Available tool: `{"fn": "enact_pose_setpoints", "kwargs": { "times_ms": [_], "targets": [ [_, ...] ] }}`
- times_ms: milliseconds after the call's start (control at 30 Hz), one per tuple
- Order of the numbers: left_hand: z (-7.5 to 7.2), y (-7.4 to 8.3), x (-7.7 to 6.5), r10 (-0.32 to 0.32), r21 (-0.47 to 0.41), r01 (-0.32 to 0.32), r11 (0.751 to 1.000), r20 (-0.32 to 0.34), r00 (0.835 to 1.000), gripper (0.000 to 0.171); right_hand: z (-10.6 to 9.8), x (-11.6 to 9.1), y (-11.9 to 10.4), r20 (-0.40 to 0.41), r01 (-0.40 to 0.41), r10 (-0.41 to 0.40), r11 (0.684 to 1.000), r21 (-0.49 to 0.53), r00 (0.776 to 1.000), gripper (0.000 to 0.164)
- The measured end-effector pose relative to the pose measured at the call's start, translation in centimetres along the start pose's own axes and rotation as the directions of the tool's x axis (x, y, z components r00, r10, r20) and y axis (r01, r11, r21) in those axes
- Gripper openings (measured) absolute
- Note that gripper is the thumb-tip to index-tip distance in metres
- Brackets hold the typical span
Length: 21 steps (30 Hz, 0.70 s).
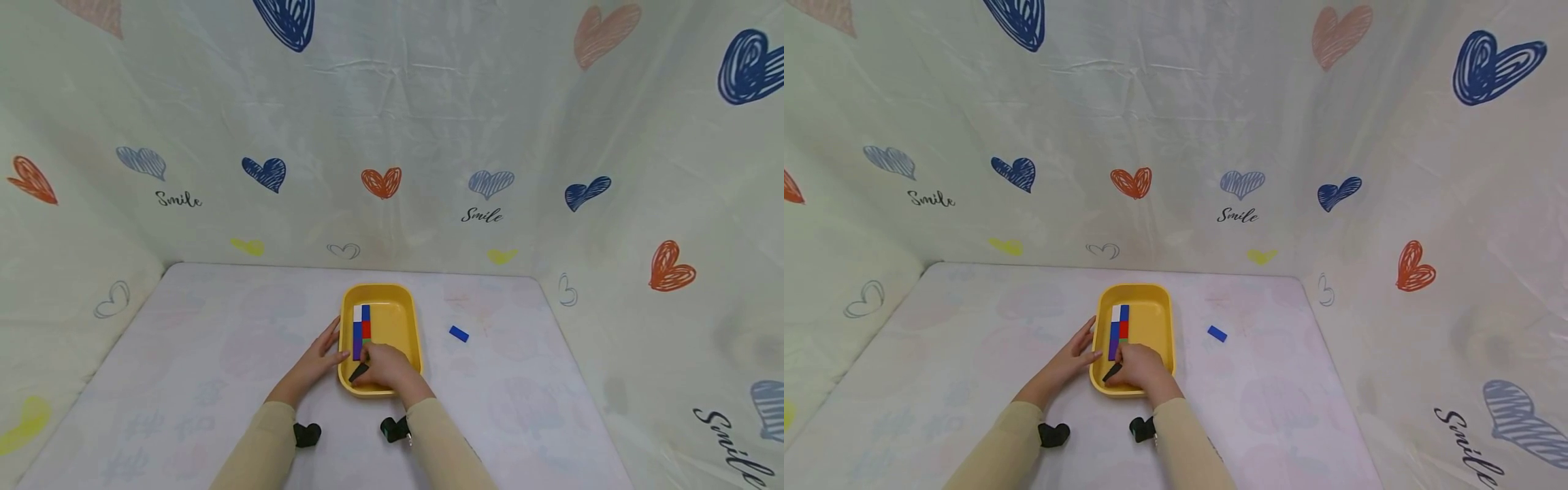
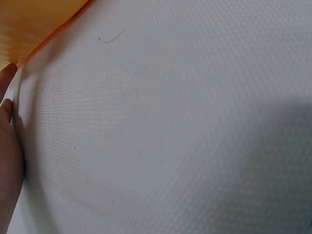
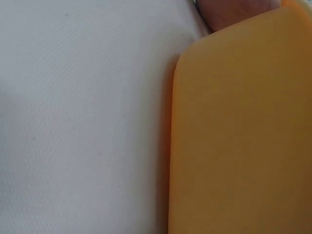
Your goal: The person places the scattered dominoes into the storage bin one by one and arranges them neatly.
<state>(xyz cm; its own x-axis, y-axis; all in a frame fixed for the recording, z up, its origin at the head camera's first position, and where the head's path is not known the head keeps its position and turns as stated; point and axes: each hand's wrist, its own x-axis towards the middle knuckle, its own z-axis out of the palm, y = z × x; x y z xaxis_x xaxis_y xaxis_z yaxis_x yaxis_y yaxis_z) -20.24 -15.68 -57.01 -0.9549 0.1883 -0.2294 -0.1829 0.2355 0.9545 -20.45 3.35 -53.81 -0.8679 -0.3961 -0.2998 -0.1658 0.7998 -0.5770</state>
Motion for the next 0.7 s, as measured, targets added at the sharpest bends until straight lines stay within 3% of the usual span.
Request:
{"fn": "enact_pose_setpoints", "kwargs": {
  "times_ms": [300,467,700],
  "targets": [
    [-0.02,-0.04,-0.05,0.007,0.01,-0.007,1.0,0.003,1.0,0.085,-0.04,-0.04,0.73,0.043,0.023,-0.028,0.994,0.11,0.999,0.031],
    [0.03,0.45,-0.28,-0.014,0.053,0.014,0.998,-0.005,1.0,0.084,-0.13,0.0,0.95,0.035,0.029,-0.034,0.99,0.139,0.999,0.034],
    [-0.04,0.31,-0.15,-0.001,0.04,0.001,0.999,0.0,1.0,0.083,-0.3,-0.03,0.9,0.042,0.051,-0.06,0.982,0.181,0.997,0.04]
  ]
}}
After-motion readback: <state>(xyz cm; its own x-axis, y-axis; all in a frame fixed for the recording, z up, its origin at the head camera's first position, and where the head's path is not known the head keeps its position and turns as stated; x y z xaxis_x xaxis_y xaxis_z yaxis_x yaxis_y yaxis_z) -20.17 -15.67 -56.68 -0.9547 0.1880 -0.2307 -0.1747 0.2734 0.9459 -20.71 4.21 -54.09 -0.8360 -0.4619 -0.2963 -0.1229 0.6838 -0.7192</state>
